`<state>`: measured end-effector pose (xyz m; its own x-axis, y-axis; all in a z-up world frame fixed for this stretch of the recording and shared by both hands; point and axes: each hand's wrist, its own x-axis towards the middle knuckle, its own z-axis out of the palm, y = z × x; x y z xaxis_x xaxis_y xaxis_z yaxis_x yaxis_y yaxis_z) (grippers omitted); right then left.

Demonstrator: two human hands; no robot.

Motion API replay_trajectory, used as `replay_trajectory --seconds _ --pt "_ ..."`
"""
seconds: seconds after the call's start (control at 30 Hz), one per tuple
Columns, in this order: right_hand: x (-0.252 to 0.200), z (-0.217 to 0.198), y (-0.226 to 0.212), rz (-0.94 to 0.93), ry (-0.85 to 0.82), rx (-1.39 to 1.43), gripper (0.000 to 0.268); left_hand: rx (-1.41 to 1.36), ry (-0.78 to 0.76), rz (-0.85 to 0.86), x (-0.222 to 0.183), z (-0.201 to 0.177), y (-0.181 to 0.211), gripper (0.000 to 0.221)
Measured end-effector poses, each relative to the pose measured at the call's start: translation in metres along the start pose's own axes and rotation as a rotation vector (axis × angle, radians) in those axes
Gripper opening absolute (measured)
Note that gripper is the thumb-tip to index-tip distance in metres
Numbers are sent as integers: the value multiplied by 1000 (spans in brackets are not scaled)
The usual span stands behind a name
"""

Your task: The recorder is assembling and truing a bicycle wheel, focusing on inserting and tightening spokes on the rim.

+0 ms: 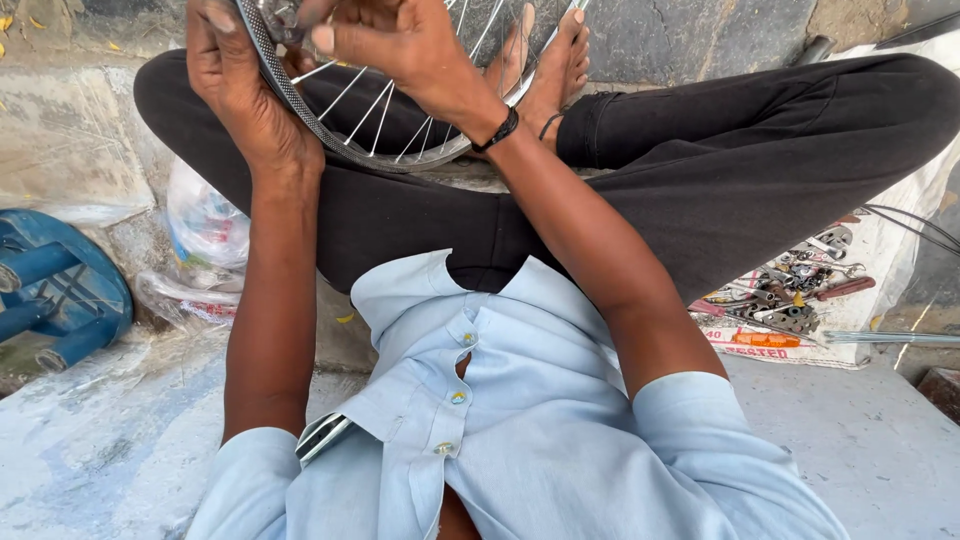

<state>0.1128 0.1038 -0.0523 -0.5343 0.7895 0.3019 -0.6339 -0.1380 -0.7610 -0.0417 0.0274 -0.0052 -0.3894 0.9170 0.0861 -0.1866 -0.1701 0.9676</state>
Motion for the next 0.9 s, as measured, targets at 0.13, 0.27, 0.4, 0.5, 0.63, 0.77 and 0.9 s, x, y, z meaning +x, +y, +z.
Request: replay_trajectory --seconds 0.13,0.27,0.4,0.5,0.63,0.77,0.9 --pt "12 10 31 -188 99 -957 17 9 12 -14 -1 1 1 29" --pt "19 12 -5 -221 -11 -474 16 26 15 -12 5 0 1 30" --pt "12 10 19 -114 96 -758 17 39 16 2 2 1 2 29" --pt "20 29 13 -266 205 -1030 32 26 13 18 0 -11 -9 27" --pt "19 16 -9 -132 -52 -149 33 0 32 -8 -1 -4 -3 28" --pt "11 11 27 -52 150 -697 24 -1 33 2 2 11 1 28" --pt "12 21 -33 -281 -25 -502 46 60 47 43 0 19 6 28"
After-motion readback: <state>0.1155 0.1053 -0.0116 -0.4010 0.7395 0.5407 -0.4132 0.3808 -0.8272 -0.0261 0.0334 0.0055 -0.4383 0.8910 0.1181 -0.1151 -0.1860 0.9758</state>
